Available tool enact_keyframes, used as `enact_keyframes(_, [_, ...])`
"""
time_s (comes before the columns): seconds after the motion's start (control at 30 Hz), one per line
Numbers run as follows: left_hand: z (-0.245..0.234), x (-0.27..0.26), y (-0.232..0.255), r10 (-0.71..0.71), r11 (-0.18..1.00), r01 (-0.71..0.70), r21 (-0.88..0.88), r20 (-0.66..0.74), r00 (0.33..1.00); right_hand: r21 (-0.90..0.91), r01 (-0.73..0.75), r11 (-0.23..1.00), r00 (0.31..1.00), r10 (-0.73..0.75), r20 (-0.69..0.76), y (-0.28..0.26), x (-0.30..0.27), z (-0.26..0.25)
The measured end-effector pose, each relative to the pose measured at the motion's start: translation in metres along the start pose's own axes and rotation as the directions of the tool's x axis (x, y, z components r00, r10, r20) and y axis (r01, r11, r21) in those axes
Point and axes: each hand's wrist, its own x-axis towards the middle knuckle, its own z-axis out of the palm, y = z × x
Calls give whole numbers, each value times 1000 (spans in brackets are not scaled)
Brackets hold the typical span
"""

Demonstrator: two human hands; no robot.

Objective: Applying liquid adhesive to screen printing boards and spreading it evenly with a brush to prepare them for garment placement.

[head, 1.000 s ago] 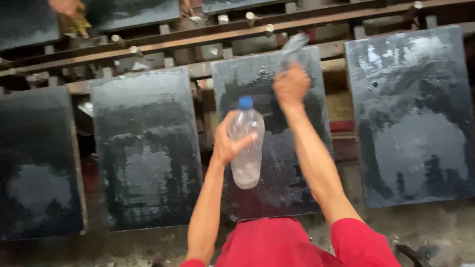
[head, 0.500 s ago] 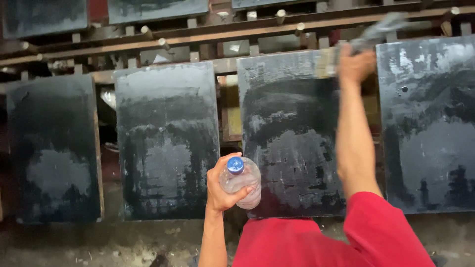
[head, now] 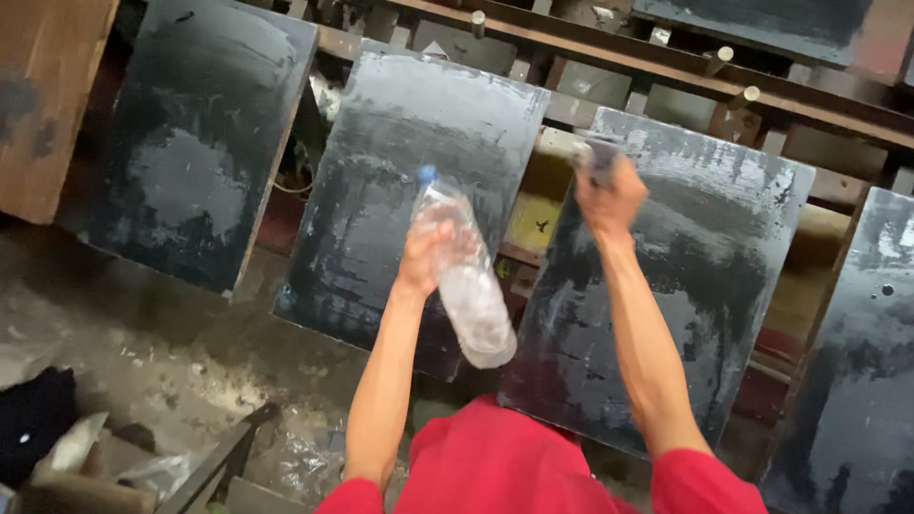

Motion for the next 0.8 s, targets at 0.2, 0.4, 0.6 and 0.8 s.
enact_keyframes(0.2, [-21,126,-16,-436,786,506,-356,262,861,-228,-841,490,526,841,-131,51,-149,-98])
enact_keyframes(0.4, [-18,179,9,-564,741,618,-263,255,785,-481,-782,396,616,602,-508,-40,-278,-183])
enact_keyframes(0.6, [-84,253,2,-595,689,675,-264,326,735,-491,-814,310,570,587,-575,-133,-281,-169])
enact_keyframes(0.8, [-123,247,96,-508,755,614,-230,386,770,-274,-766,581,634,615,-469,-192,-221,-139])
